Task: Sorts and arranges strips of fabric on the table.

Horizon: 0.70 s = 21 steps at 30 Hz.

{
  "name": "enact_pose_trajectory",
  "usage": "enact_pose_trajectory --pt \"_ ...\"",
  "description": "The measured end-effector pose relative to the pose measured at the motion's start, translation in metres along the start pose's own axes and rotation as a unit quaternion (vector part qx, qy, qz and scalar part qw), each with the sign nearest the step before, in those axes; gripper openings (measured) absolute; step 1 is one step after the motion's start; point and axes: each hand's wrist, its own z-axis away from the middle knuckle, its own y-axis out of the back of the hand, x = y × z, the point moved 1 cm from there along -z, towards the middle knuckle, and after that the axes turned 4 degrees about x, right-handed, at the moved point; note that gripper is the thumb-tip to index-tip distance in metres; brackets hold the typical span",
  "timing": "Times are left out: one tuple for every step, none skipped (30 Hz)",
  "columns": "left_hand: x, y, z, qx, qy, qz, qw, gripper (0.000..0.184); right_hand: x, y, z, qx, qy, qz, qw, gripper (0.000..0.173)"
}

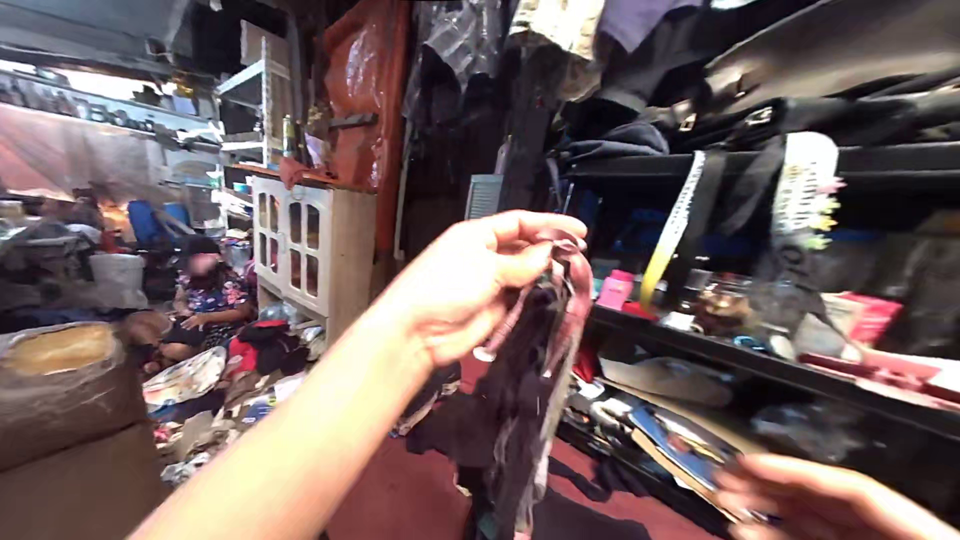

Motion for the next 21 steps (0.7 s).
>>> enact_pose_trajectory --pt "-0.011 -0.014 0.001 -0.008 0.015 0.01 1.0 0.023 0.013 0.0 -0.003 -0.002 -0.033 -0.046 0.998 0.048" --pt "-0.023 -0.028 0.003 -0.022 0.03 0.019 0.999 0.023 0.022 -0.004 -0.005 0.005 -0.059 -0.091 0.994 0.059" --pt "-0.036 -0.042 0.007 -0.035 0.046 0.022 0.998 0.024 0.027 -0.01 -0.006 0.013 -0.077 -0.121 0.99 0.069" --pt "-0.048 -0.053 0.01 -0.055 0.065 0.032 0.996 0.024 0.03 -0.015 -0.007 0.025 -0.086 -0.138 0.986 0.072" --pt "-0.061 -0.062 0.012 -0.077 0.088 0.05 0.992 0.023 0.031 -0.02 -0.007 0.039 -0.092 -0.142 0.985 0.067" --pt "-0.071 -0.069 0.012 -0.091 0.113 0.063 0.987 0.021 0.031 -0.022 -0.005 0.047 -0.095 -0.139 0.985 0.055" --pt "-0.08 -0.073 0.012 -0.099 0.135 0.062 0.984 0.019 0.031 -0.024 -0.004 0.058 -0.102 -0.135 0.984 0.041" --pt "-0.089 -0.074 0.012 -0.105 0.153 0.049 0.981 0.019 0.032 -0.025 -0.005 0.071 -0.118 -0.121 0.983 0.036" --pt "-0.096 -0.073 0.011 -0.109 0.166 0.029 0.98 0.018 0.035 -0.025 -0.006 0.084 -0.135 -0.113 0.981 0.034" --pt "-0.103 -0.07 0.01 -0.11 0.175 0.005 0.978 0.018 0.038 -0.024 -0.008 0.091 -0.151 -0.116 0.977 0.032" --pt "-0.109 -0.066 0.009 -0.105 0.18 -0.015 0.978 0.017 0.042 -0.022 -0.009 0.088 -0.163 -0.139 0.973 0.028" --pt "-0.114 -0.062 0.008 -0.098 0.184 -0.027 0.978 0.016 0.045 -0.019 -0.01 0.084 -0.171 -0.163 0.968 0.026" --pt "-0.118 -0.057 0.007 -0.09 0.191 -0.033 0.977 0.016 0.047 -0.018 -0.011 0.086 -0.183 -0.178 0.963 0.026" --pt "-0.12 -0.054 0.006 -0.082 0.197 -0.036 0.976 0.015 0.049 -0.018 -0.012 0.088 -0.198 -0.191 0.957 0.026" --pt "-0.122 -0.051 0.005 -0.075 0.205 -0.033 0.975 0.015 0.05 -0.018 -0.012 0.086 -0.209 -0.197 0.954 0.027" --pt "-0.123 -0.05 0.004 -0.073 0.211 -0.027 0.974 0.015 0.05 -0.019 -0.013 0.089 -0.216 -0.198 0.952 0.028" --pt "-0.123 -0.05 0.004 -0.073 0.218 -0.016 0.973 0.016 0.052 -0.021 -0.014 0.092 -0.222 -0.196 0.951 0.027" --pt "-0.123 -0.051 0.004 -0.074 0.225 -0.006 0.972 0.019 0.053 -0.022 -0.015 0.093 -0.225 -0.192 0.951 0.025" --pt "-0.123 -0.053 0.005 -0.075 0.231 0.003 0.97 0.021 0.055 -0.024 -0.015 0.09 -0.226 -0.187 0.952 0.024" --pt "-0.122 -0.054 0.006 -0.075 0.236 0.013 0.969 0.022 0.057 -0.026 -0.016 0.087 -0.226 -0.183 0.953 0.023" --pt "-0.122 -0.056 0.006 -0.072 0.239 0.024 0.968 0.023 0.059 -0.028 -0.017 0.087 -0.223 -0.182 0.954 0.022"
